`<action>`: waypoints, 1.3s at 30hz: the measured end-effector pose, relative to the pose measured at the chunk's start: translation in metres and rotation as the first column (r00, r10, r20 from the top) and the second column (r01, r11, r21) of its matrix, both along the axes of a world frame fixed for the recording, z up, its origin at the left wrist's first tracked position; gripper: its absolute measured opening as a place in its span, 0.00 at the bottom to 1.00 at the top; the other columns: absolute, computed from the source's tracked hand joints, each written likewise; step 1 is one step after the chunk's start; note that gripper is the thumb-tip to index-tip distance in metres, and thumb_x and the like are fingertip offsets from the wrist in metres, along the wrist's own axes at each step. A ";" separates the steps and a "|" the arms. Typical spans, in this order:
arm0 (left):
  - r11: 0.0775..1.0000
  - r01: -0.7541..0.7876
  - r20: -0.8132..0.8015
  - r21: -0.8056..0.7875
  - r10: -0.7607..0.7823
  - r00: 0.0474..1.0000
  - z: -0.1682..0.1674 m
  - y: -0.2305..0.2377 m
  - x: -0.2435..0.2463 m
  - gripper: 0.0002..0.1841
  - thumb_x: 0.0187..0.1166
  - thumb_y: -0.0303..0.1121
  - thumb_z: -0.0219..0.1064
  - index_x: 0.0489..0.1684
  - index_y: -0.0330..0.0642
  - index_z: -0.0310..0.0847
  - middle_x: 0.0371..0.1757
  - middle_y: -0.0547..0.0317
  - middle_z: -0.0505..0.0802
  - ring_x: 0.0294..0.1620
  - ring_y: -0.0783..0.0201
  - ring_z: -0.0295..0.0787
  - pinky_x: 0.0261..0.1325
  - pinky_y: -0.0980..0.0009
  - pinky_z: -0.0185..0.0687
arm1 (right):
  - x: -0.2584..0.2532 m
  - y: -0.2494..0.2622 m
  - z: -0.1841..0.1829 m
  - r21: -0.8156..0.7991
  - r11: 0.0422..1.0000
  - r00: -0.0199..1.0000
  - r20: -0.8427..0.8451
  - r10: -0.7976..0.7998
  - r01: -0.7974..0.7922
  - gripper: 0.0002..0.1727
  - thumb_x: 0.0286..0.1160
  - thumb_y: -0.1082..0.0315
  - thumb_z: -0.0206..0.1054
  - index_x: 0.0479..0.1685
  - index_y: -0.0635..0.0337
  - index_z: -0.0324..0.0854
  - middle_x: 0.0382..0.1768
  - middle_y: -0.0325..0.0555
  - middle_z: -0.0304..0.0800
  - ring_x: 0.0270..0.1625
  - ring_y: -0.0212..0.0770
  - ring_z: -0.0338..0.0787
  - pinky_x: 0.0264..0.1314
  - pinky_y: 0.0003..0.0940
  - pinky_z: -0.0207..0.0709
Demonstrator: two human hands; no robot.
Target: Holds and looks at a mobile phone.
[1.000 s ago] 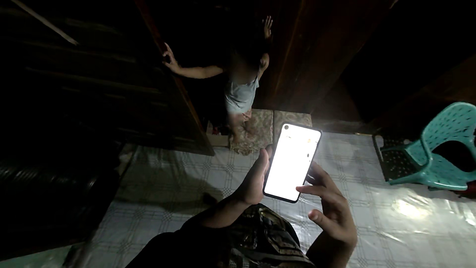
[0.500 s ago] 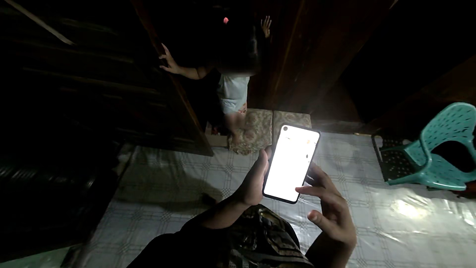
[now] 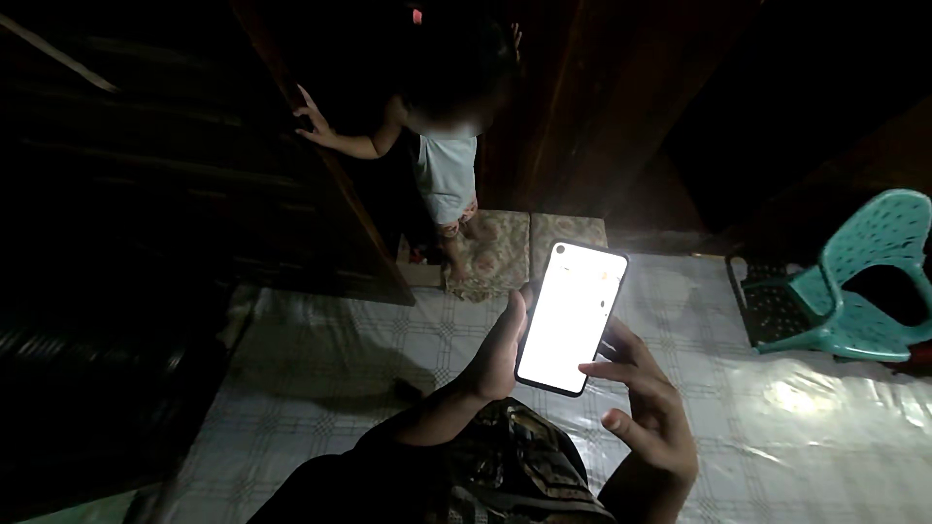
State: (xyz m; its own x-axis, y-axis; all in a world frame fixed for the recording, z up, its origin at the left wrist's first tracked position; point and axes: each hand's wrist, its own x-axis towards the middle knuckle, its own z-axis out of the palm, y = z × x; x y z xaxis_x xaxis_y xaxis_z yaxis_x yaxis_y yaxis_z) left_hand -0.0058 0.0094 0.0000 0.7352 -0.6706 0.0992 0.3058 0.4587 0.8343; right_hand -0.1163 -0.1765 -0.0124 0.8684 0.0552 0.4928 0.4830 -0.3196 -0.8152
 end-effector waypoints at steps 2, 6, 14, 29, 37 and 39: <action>1.000 0.005 0.009 0.008 -0.005 1.000 0.000 -0.002 0.001 0.48 0.79 0.74 0.40 0.90 0.46 0.51 0.77 0.59 0.80 0.74 0.66 0.79 0.74 0.63 0.78 | 0.000 -0.001 -0.001 0.005 1.000 1.000 -0.001 -0.003 0.003 0.26 0.76 0.36 0.65 0.62 0.41 0.88 0.85 0.44 0.66 0.84 0.44 0.70 0.83 0.43 0.71; 1.000 0.009 0.010 0.010 -0.009 1.000 0.000 -0.004 0.002 0.49 0.78 0.75 0.40 0.91 0.46 0.51 0.78 0.59 0.79 0.74 0.66 0.79 0.74 0.63 0.78 | 0.000 -0.002 0.000 -0.007 1.000 1.000 -0.010 -0.022 0.022 0.26 0.77 0.37 0.64 0.62 0.41 0.88 0.86 0.45 0.66 0.84 0.44 0.70 0.83 0.43 0.71; 1.000 0.020 0.005 0.004 -0.020 1.000 -0.002 -0.006 0.004 0.47 0.79 0.74 0.40 0.91 0.48 0.51 0.79 0.59 0.78 0.75 0.66 0.77 0.76 0.62 0.77 | 0.000 -0.002 0.000 -0.010 0.999 0.999 -0.026 -0.034 0.034 0.26 0.76 0.37 0.65 0.62 0.42 0.88 0.85 0.44 0.66 0.83 0.42 0.71 0.83 0.41 0.71; 1.000 0.015 -0.020 -0.009 -0.015 1.000 -0.003 -0.002 0.003 0.47 0.79 0.73 0.41 0.91 0.47 0.52 0.78 0.58 0.78 0.75 0.65 0.78 0.75 0.62 0.77 | 0.000 0.001 0.000 -0.027 0.999 0.999 -0.030 -0.037 0.037 0.27 0.76 0.36 0.65 0.62 0.42 0.88 0.85 0.44 0.67 0.83 0.43 0.71 0.83 0.42 0.71; 1.000 0.021 -0.024 -0.017 -0.021 0.999 -0.002 -0.001 0.003 0.47 0.79 0.73 0.42 0.90 0.48 0.52 0.77 0.59 0.80 0.74 0.65 0.79 0.74 0.63 0.78 | 0.000 0.001 0.001 -0.017 0.999 0.999 -0.030 -0.032 0.031 0.26 0.76 0.36 0.65 0.62 0.42 0.89 0.85 0.45 0.66 0.83 0.43 0.71 0.82 0.42 0.72; 1.000 0.023 -0.017 -0.019 -0.024 1.000 -0.002 -0.001 0.003 0.46 0.79 0.73 0.42 0.90 0.48 0.52 0.77 0.59 0.80 0.74 0.66 0.79 0.74 0.63 0.78 | 0.000 0.001 0.001 -0.017 0.999 0.999 -0.028 -0.035 0.035 0.27 0.76 0.36 0.65 0.62 0.43 0.89 0.85 0.46 0.66 0.83 0.43 0.71 0.82 0.42 0.72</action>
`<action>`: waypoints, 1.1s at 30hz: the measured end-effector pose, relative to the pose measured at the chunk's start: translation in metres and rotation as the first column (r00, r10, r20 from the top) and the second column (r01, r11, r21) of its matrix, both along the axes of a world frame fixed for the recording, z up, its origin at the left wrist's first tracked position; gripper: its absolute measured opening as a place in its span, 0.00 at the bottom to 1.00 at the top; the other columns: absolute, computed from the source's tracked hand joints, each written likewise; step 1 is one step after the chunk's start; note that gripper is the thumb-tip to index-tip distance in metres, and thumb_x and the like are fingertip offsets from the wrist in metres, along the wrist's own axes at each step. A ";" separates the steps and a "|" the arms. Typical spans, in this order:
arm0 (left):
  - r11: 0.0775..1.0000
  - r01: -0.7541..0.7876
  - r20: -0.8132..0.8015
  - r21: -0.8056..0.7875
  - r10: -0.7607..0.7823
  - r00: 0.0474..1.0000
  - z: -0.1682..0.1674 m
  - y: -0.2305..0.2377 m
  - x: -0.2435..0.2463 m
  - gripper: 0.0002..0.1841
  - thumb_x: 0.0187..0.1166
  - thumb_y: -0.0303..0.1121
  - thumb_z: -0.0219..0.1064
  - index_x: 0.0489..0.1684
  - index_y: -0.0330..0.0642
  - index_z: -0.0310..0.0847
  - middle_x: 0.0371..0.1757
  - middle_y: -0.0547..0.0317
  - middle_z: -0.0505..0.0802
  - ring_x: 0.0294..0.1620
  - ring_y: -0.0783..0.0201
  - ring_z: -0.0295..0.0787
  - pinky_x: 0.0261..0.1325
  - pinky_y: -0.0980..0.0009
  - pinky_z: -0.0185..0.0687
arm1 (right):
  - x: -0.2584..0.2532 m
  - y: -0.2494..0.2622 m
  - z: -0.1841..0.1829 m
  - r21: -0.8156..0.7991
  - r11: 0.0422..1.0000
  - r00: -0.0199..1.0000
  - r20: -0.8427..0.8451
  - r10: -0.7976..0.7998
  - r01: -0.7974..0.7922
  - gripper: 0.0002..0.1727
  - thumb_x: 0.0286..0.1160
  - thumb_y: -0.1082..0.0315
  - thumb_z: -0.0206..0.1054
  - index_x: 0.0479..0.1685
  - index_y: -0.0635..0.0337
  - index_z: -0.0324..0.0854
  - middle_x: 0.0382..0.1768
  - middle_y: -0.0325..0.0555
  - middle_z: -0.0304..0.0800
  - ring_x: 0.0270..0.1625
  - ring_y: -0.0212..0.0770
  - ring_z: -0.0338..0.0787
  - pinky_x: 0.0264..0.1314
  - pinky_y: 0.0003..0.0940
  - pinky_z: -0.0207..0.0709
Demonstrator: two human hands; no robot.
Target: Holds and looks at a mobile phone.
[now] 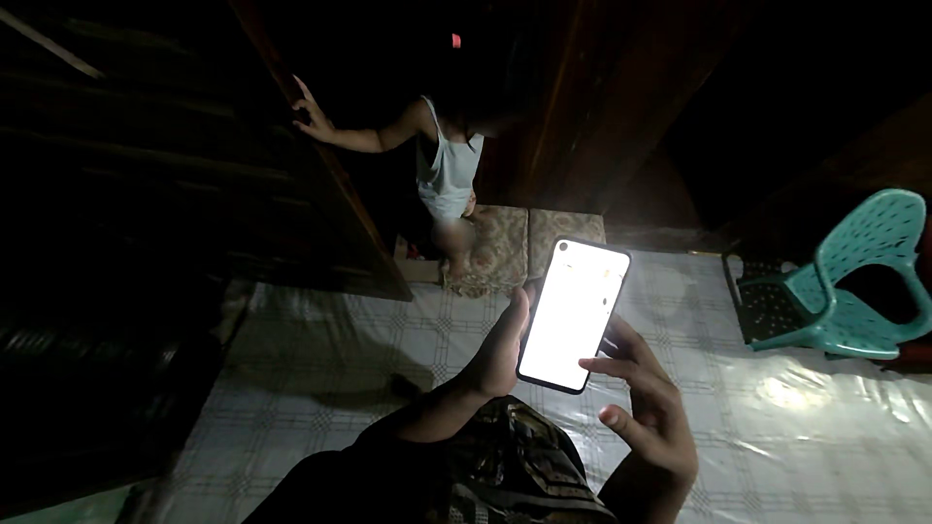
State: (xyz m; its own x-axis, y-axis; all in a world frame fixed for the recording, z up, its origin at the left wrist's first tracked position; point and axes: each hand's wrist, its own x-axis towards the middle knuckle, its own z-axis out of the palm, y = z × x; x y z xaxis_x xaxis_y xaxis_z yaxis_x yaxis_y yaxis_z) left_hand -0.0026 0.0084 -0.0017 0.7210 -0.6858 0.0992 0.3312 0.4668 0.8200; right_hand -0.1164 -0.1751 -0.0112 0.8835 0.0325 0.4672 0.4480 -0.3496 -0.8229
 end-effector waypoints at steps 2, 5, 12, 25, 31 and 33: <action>1.000 -0.004 0.001 -0.002 0.004 1.000 0.000 0.000 0.000 0.46 0.79 0.73 0.42 0.89 0.48 0.53 0.75 0.60 0.81 0.73 0.66 0.80 0.73 0.63 0.79 | 0.000 0.000 0.000 -0.003 1.000 1.000 0.000 0.001 -0.001 0.26 0.76 0.37 0.65 0.62 0.42 0.88 0.85 0.45 0.66 0.83 0.42 0.71 0.82 0.41 0.72; 1.000 -0.006 0.001 0.004 0.006 1.000 0.001 -0.001 0.000 0.45 0.80 0.73 0.42 0.89 0.49 0.55 0.75 0.60 0.81 0.72 0.66 0.80 0.73 0.63 0.79 | 0.000 0.000 0.000 0.003 1.000 1.000 -0.004 -0.006 0.006 0.27 0.76 0.36 0.65 0.63 0.42 0.88 0.85 0.44 0.67 0.83 0.41 0.72 0.81 0.40 0.73; 1.000 -0.003 0.003 0.019 0.003 1.000 0.002 -0.003 -0.001 0.44 0.81 0.72 0.40 0.89 0.48 0.53 0.76 0.61 0.81 0.73 0.67 0.79 0.73 0.65 0.79 | -0.002 -0.002 0.001 0.009 0.999 0.999 -0.012 -0.034 0.034 0.31 0.76 0.36 0.65 0.68 0.45 0.86 0.84 0.41 0.68 0.84 0.38 0.70 0.81 0.37 0.72; 1.000 0.015 -0.006 0.025 -0.015 1.000 0.002 -0.005 -0.003 0.44 0.81 0.72 0.41 0.89 0.49 0.54 0.75 0.60 0.81 0.72 0.66 0.80 0.72 0.64 0.80 | -0.004 -0.002 0.000 0.010 0.999 0.999 -0.004 -0.036 0.036 0.33 0.77 0.36 0.64 0.72 0.49 0.83 0.84 0.42 0.68 0.84 0.37 0.70 0.81 0.36 0.72; 1.000 0.005 0.003 0.024 -0.005 1.000 0.000 -0.003 -0.005 0.45 0.81 0.72 0.41 0.90 0.47 0.52 0.77 0.59 0.79 0.74 0.66 0.79 0.74 0.64 0.78 | -0.006 0.001 0.000 0.015 0.999 0.999 -0.003 -0.038 0.038 0.33 0.76 0.36 0.65 0.72 0.48 0.82 0.83 0.41 0.69 0.83 0.37 0.70 0.81 0.35 0.73; 1.000 0.006 0.000 0.020 -0.006 1.000 0.001 -0.001 -0.006 0.45 0.81 0.72 0.41 0.90 0.48 0.53 0.76 0.59 0.80 0.73 0.66 0.80 0.74 0.63 0.79 | -0.007 0.002 0.000 0.014 0.999 0.999 -0.005 -0.039 0.039 0.33 0.76 0.36 0.65 0.73 0.48 0.82 0.84 0.41 0.69 0.84 0.37 0.70 0.81 0.35 0.73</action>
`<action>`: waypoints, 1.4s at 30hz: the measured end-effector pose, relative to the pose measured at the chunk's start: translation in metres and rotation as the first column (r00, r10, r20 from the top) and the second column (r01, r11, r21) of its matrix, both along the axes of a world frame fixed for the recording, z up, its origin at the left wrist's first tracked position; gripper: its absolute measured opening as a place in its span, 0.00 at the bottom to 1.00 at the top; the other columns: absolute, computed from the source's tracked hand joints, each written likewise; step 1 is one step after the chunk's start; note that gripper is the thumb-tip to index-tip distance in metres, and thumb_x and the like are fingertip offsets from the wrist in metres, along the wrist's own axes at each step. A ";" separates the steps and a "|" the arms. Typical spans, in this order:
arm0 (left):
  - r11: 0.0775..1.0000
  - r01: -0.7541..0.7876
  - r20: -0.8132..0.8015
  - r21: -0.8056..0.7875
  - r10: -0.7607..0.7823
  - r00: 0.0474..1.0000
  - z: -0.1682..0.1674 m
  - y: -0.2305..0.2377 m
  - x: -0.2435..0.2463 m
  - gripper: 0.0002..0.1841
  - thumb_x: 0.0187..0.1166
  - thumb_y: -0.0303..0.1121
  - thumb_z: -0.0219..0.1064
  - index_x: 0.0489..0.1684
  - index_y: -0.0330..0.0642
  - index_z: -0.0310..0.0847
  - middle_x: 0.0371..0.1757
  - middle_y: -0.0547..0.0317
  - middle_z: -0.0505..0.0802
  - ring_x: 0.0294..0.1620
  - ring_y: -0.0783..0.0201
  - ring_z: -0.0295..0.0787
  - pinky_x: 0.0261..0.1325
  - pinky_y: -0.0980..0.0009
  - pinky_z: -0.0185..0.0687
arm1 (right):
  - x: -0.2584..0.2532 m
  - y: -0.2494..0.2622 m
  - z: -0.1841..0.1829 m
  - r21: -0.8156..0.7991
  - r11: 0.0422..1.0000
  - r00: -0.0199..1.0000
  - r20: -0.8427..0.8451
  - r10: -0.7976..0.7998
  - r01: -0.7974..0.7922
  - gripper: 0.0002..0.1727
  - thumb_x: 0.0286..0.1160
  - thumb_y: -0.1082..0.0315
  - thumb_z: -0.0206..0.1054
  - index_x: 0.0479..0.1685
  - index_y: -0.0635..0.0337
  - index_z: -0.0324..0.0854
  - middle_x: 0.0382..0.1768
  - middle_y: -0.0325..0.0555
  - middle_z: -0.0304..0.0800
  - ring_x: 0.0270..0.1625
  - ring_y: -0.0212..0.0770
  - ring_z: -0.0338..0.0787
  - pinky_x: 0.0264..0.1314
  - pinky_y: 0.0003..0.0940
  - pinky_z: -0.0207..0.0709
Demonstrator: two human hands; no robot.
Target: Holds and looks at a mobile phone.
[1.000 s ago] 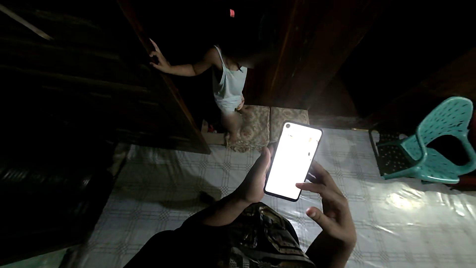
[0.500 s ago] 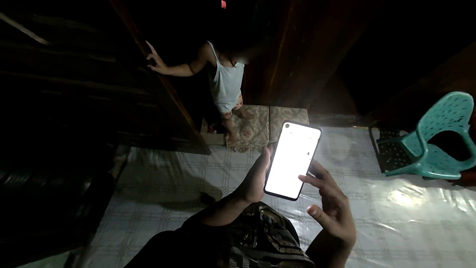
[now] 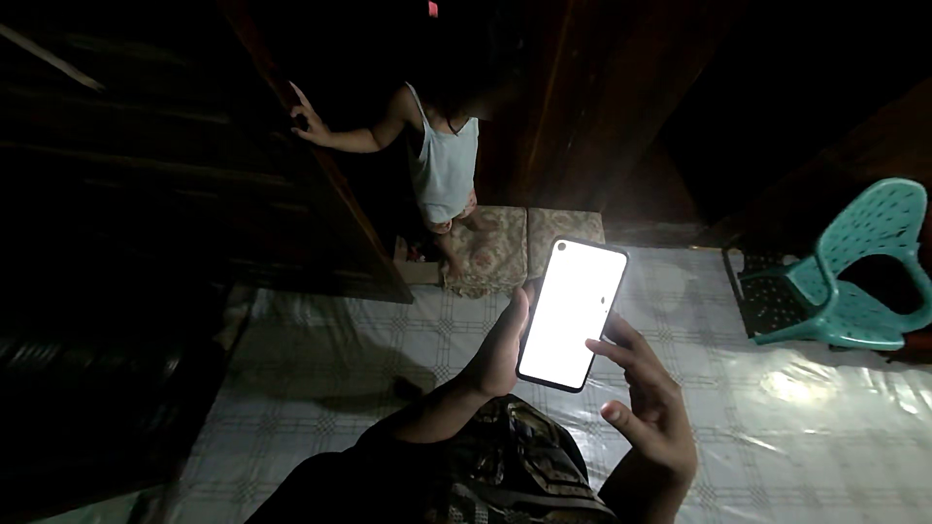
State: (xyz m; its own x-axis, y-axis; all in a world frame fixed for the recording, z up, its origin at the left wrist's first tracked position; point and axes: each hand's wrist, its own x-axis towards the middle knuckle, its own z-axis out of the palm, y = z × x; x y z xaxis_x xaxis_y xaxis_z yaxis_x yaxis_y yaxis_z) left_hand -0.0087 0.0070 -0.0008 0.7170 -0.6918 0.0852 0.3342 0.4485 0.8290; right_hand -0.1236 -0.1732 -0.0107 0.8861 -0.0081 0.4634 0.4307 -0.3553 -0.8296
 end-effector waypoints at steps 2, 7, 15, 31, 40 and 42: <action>1.000 0.002 0.003 0.002 -0.002 1.000 0.000 0.002 -0.001 0.45 0.80 0.72 0.41 0.89 0.48 0.54 0.75 0.59 0.81 0.73 0.66 0.80 0.73 0.63 0.79 | -0.001 0.001 0.000 -0.002 1.000 1.000 0.000 0.002 -0.002 0.34 0.76 0.36 0.65 0.73 0.48 0.82 0.84 0.41 0.69 0.84 0.37 0.69 0.81 0.35 0.72; 1.000 -0.009 0.018 -0.003 0.009 1.000 0.000 0.006 -0.004 0.44 0.81 0.72 0.40 0.89 0.49 0.54 0.75 0.60 0.81 0.72 0.66 0.80 0.73 0.64 0.79 | -0.002 0.004 0.000 0.004 1.000 1.000 0.007 0.021 -0.021 0.34 0.76 0.36 0.65 0.73 0.48 0.82 0.84 0.40 0.69 0.84 0.37 0.69 0.82 0.35 0.72; 1.000 -0.024 0.015 -0.011 0.025 1.000 -0.001 0.013 -0.009 0.43 0.82 0.71 0.40 0.88 0.49 0.55 0.74 0.60 0.82 0.71 0.66 0.81 0.72 0.64 0.80 | -0.003 0.008 -0.001 0.008 0.999 0.999 0.013 0.044 -0.044 0.34 0.76 0.36 0.65 0.73 0.50 0.82 0.84 0.43 0.68 0.84 0.39 0.70 0.81 0.36 0.72; 0.999 -0.035 0.021 -0.014 0.035 0.999 -0.001 0.020 -0.016 0.44 0.82 0.71 0.40 0.91 0.48 0.51 0.78 0.59 0.79 0.74 0.66 0.79 0.74 0.63 0.78 | -0.009 0.015 0.000 0.007 0.998 0.998 0.019 0.059 -0.059 0.31 0.75 0.35 0.65 0.70 0.44 0.84 0.84 0.40 0.68 0.84 0.39 0.70 0.81 0.38 0.73; 0.999 -0.047 0.010 0.021 0.047 0.999 0.001 0.023 -0.018 0.46 0.80 0.73 0.40 0.90 0.48 0.51 0.76 0.60 0.80 0.73 0.67 0.80 0.73 0.64 0.79 | -0.009 0.017 -0.001 0.002 0.997 0.997 0.017 0.075 -0.075 0.30 0.75 0.36 0.66 0.68 0.43 0.85 0.85 0.40 0.68 0.84 0.40 0.69 0.83 0.41 0.71; 0.999 -0.038 0.003 0.003 0.038 0.999 0.001 0.023 -0.017 0.44 0.80 0.72 0.40 0.90 0.49 0.53 0.75 0.60 0.81 0.71 0.66 0.81 0.72 0.64 0.80 | -0.008 0.017 -0.001 0.007 0.997 0.996 0.024 0.081 -0.081 0.28 0.76 0.36 0.66 0.67 0.42 0.86 0.85 0.41 0.67 0.84 0.41 0.70 0.83 0.42 0.71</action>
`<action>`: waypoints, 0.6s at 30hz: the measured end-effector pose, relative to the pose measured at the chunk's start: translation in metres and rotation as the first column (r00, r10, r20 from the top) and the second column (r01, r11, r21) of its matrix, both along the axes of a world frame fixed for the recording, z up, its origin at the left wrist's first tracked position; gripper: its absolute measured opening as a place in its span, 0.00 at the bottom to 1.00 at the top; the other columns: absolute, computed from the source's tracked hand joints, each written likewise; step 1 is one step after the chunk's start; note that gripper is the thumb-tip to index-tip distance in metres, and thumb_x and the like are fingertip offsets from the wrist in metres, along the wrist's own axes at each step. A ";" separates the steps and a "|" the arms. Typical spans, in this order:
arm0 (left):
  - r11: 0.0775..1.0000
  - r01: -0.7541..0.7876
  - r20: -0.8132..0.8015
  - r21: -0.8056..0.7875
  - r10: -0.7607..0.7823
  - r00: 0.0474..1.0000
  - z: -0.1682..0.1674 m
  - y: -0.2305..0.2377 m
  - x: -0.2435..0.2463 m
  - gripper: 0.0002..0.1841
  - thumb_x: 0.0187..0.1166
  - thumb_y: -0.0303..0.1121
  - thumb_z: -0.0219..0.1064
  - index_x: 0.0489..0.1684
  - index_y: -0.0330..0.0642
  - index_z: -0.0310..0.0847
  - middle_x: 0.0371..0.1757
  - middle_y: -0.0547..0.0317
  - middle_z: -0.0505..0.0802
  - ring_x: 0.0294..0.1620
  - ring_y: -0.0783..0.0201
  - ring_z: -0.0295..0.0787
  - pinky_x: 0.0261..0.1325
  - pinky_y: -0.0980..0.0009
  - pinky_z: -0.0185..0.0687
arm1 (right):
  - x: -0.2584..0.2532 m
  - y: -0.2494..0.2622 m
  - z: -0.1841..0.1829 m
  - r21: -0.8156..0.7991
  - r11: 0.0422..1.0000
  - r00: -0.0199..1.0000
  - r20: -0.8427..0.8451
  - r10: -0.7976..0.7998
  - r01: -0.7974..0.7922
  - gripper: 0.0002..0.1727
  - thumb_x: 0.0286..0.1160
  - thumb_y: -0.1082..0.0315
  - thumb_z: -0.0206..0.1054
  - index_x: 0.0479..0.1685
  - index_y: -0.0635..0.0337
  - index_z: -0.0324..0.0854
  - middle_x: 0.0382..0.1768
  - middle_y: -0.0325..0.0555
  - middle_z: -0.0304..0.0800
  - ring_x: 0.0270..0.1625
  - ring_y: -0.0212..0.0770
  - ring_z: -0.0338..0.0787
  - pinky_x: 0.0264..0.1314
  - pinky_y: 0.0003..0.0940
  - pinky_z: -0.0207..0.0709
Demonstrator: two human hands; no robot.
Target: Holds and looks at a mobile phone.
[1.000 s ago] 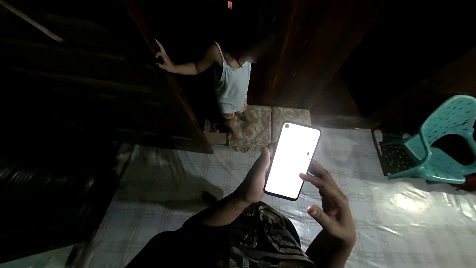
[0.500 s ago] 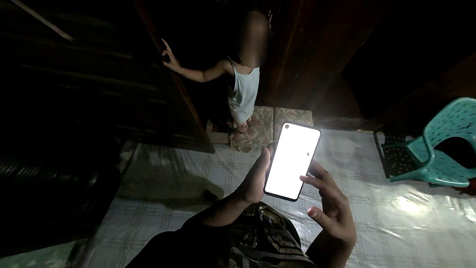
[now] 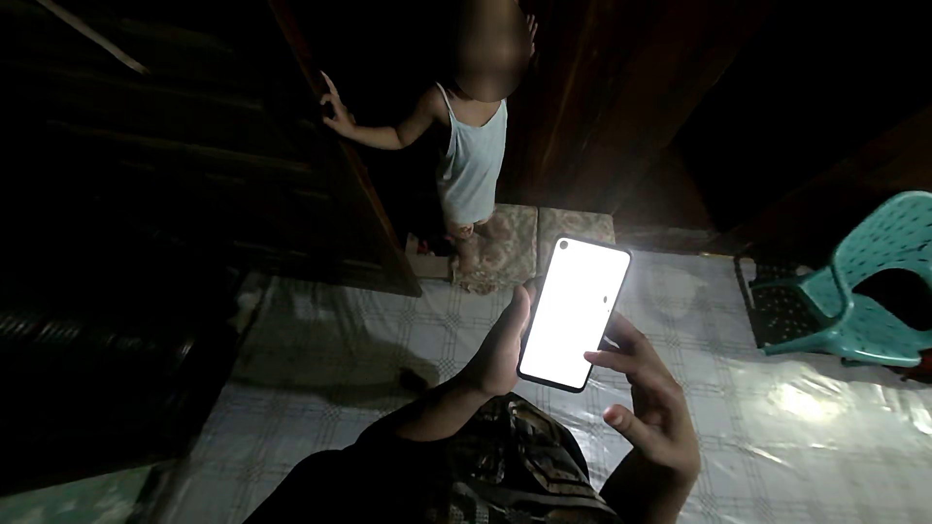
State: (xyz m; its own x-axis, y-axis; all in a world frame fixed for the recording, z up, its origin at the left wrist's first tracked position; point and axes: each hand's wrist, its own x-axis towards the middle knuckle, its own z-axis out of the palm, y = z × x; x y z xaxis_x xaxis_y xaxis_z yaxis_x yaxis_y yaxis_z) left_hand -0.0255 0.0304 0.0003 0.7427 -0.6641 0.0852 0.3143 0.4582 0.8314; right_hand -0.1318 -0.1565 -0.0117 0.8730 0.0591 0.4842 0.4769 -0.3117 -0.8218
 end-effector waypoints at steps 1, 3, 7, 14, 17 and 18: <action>1.000 0.006 0.001 -0.008 -0.006 1.000 0.000 0.000 0.000 0.44 0.81 0.72 0.40 0.89 0.50 0.53 0.74 0.60 0.82 0.71 0.66 0.81 0.71 0.63 0.80 | 0.000 0.000 0.000 0.002 1.000 1.000 0.001 0.003 -0.003 0.28 0.76 0.36 0.66 0.66 0.42 0.86 0.85 0.41 0.67 0.84 0.41 0.70 0.83 0.42 0.71; 1.000 0.003 0.006 -0.005 -0.003 1.000 0.000 0.000 0.001 0.43 0.82 0.71 0.40 0.89 0.50 0.54 0.74 0.60 0.82 0.71 0.66 0.81 0.72 0.64 0.80 | 0.000 0.000 0.000 0.002 1.000 1.000 -0.004 0.003 -0.003 0.27 0.75 0.36 0.66 0.65 0.41 0.87 0.85 0.41 0.67 0.84 0.41 0.70 0.83 0.42 0.71; 1.000 -0.003 0.006 0.013 0.003 1.000 0.001 0.000 0.001 0.44 0.81 0.72 0.39 0.90 0.49 0.52 0.77 0.59 0.80 0.74 0.66 0.79 0.74 0.64 0.78 | 0.001 0.000 0.000 0.005 1.000 1.000 -0.008 0.007 -0.007 0.26 0.76 0.36 0.66 0.64 0.40 0.88 0.85 0.42 0.67 0.84 0.42 0.70 0.82 0.42 0.72; 1.000 -0.016 0.006 0.011 0.016 1.000 0.001 -0.002 0.003 0.45 0.81 0.72 0.41 0.90 0.48 0.53 0.76 0.59 0.80 0.73 0.67 0.79 0.74 0.64 0.78 | 0.003 -0.002 0.001 0.002 1.000 1.000 -0.001 0.013 -0.013 0.26 0.76 0.37 0.65 0.63 0.41 0.88 0.85 0.43 0.67 0.83 0.42 0.71 0.82 0.41 0.73; 1.000 -0.016 0.012 0.026 0.016 1.000 0.001 -0.003 0.004 0.44 0.82 0.71 0.39 0.90 0.48 0.52 0.76 0.59 0.80 0.73 0.67 0.80 0.73 0.64 0.79 | 0.004 -0.004 0.001 -0.009 1.000 1.000 -0.001 0.005 -0.005 0.26 0.76 0.36 0.65 0.62 0.41 0.89 0.85 0.43 0.66 0.83 0.41 0.71 0.82 0.41 0.72; 1.000 -0.018 0.011 0.026 0.017 1.000 0.001 -0.004 0.005 0.43 0.82 0.71 0.39 0.89 0.48 0.53 0.75 0.59 0.81 0.72 0.66 0.80 0.73 0.64 0.79 | 0.005 -0.004 0.000 -0.010 1.000 1.000 -0.001 0.006 -0.006 0.26 0.77 0.37 0.65 0.62 0.41 0.89 0.85 0.44 0.66 0.83 0.42 0.71 0.82 0.40 0.72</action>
